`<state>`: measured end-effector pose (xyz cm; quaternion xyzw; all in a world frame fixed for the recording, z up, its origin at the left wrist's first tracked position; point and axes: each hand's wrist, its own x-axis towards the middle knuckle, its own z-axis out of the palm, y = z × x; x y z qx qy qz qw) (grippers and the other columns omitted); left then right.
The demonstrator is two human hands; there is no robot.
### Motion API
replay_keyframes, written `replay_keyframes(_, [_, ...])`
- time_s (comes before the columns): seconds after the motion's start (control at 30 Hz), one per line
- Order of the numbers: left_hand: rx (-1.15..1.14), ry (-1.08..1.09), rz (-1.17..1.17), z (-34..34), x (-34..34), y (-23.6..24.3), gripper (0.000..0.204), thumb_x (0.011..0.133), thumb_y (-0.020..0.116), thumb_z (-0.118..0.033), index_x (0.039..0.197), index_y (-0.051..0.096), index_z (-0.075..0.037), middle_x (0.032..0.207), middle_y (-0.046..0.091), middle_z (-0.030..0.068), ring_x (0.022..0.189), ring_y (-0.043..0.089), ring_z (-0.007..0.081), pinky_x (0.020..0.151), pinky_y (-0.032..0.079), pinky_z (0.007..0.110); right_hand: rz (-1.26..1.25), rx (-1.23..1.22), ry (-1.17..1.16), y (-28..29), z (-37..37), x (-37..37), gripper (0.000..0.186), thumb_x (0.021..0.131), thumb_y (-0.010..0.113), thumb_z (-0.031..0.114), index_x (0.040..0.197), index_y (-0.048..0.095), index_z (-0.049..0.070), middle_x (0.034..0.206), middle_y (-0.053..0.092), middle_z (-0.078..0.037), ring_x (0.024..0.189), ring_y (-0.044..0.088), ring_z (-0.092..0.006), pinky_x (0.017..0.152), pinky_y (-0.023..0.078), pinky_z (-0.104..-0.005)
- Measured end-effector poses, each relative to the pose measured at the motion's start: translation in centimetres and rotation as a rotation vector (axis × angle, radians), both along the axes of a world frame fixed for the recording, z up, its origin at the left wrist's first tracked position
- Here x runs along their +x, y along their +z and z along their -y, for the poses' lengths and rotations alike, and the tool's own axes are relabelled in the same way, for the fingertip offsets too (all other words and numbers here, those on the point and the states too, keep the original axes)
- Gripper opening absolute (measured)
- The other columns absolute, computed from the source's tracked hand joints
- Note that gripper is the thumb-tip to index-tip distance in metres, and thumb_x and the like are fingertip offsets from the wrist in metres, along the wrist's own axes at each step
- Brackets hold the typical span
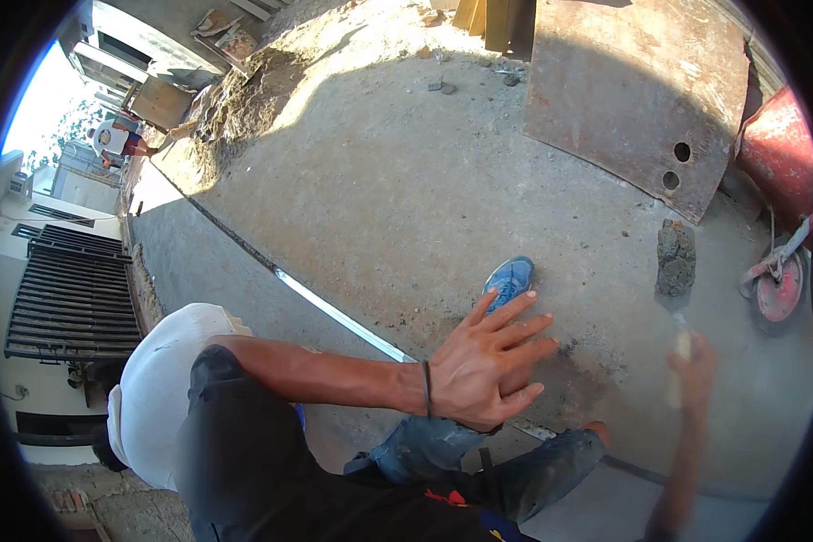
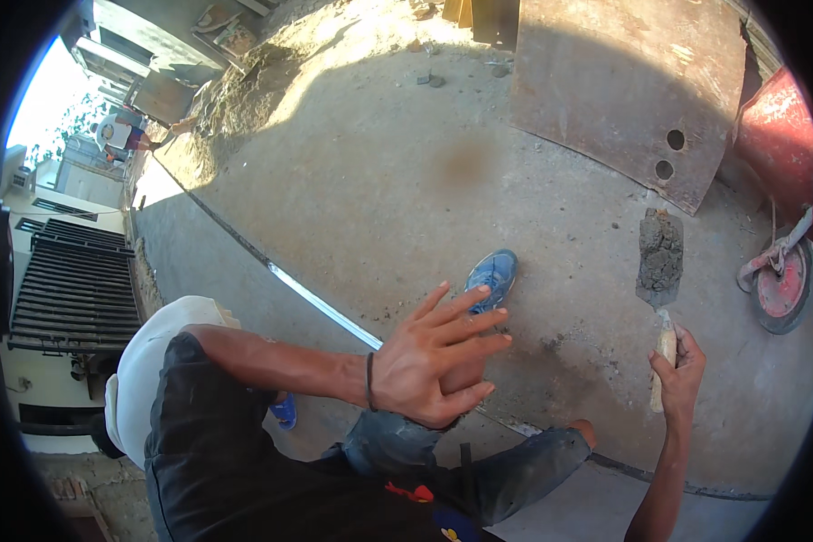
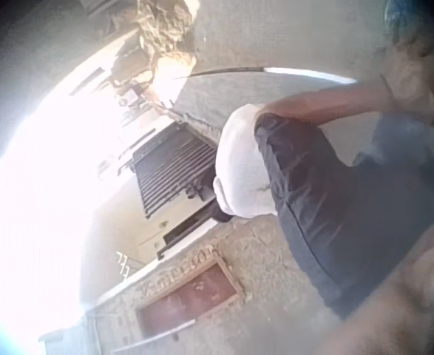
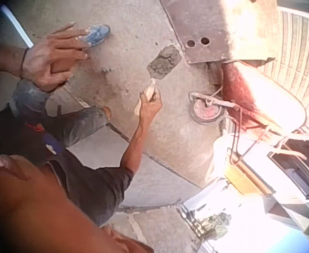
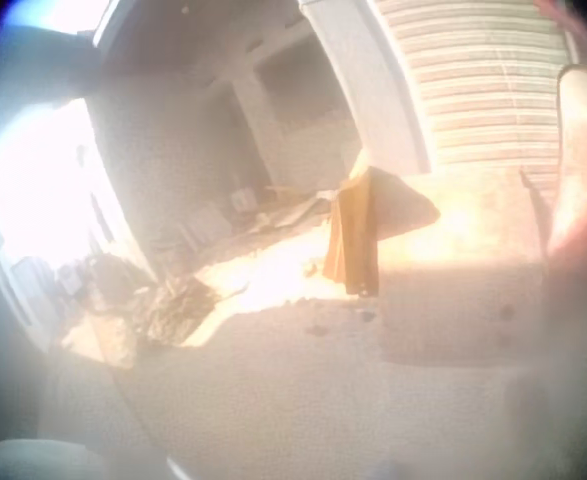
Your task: Applying cement into a narrow gap in a concrete floor using a trowel.
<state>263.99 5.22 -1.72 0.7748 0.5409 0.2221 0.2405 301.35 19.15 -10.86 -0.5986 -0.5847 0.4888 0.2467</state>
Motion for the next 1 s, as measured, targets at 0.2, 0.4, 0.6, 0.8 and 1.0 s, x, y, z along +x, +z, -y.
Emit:
replay_keyframes(0.2, [-0.203,0.063,-0.014,-7.3,-2.5,1.4,0.051,0.080,0.067,-0.031,0.125,0.059,-0.008,0.140,0.047,0.0214,0.143,0.025,0.0420,0.112,0.018,0.066,-0.038,-0.011,0.129,3.9,-7.3,-11.0,0.057,0.076,0.067,-0.007,0.130,0.050,-0.010,0.112,0.061,-0.010,0.099,0.058,-0.0131,0.088,0.046,-0.0287])
replay_keyframes(0.4, [-0.425,0.492,-0.159,-5.4,-8.2,3.3,0.050,0.077,0.063,-0.027,0.121,0.059,-0.003,0.140,0.042,0.0286,0.140,0.027,0.0476,0.110,0.021,0.067,-0.016,-0.098,0.218,12.5,-5.7,-15.5,0.057,0.077,0.068,-0.006,0.131,0.050,-0.009,0.112,0.061,-0.010,0.099,0.060,-0.0159,0.087,0.048,-0.0295])
replay_keyframes(0.6, [-0.853,0.822,-0.152,-1.2,-13.6,3.9,0.053,0.081,0.056,-0.037,0.119,0.061,-0.001,0.136,0.048,0.0277,0.134,0.035,0.0487,0.106,0.029,0.064,0.308,-0.239,0.468,18.1,-6.2,-24.0,0.062,0.068,0.077,0.007,0.124,0.057,-0.009,0.104,0.068,-0.018,0.094,0.067,-0.0231,0.085,0.052,-0.0346])
replay_keyframes(0.8, [-0.637,1.118,0.250,2.7,-11.1,9.4,0.051,0.085,0.056,-0.039,0.125,0.055,-0.007,0.127,0.052,0.0247,0.122,0.046,0.0505,0.096,0.041,0.063,0.544,-0.134,1.003,26.2,-12.4,-52.5,0.045,0.064,0.076,0.021,0.102,0.070,-0.003,0.085,0.071,-0.021,0.079,0.071,-0.0318,0.074,0.054,-0.0377])
replay_keyframes(1.0, [-0.934,1.450,0.510,12.2,-11.6,15.2,0.055,0.087,0.052,-0.042,0.130,0.056,-0.008,0.136,0.053,0.0215,0.121,0.053,0.0392,0.102,0.044,0.047,-0.084,-0.132,1.068,43.6,-17.5,-96.8,0.026,0.074,0.070,0.012,0.092,0.066,-0.006,0.068,0.064,-0.012,0.055,0.063,-0.0188,0.044,0.047,-0.0329])
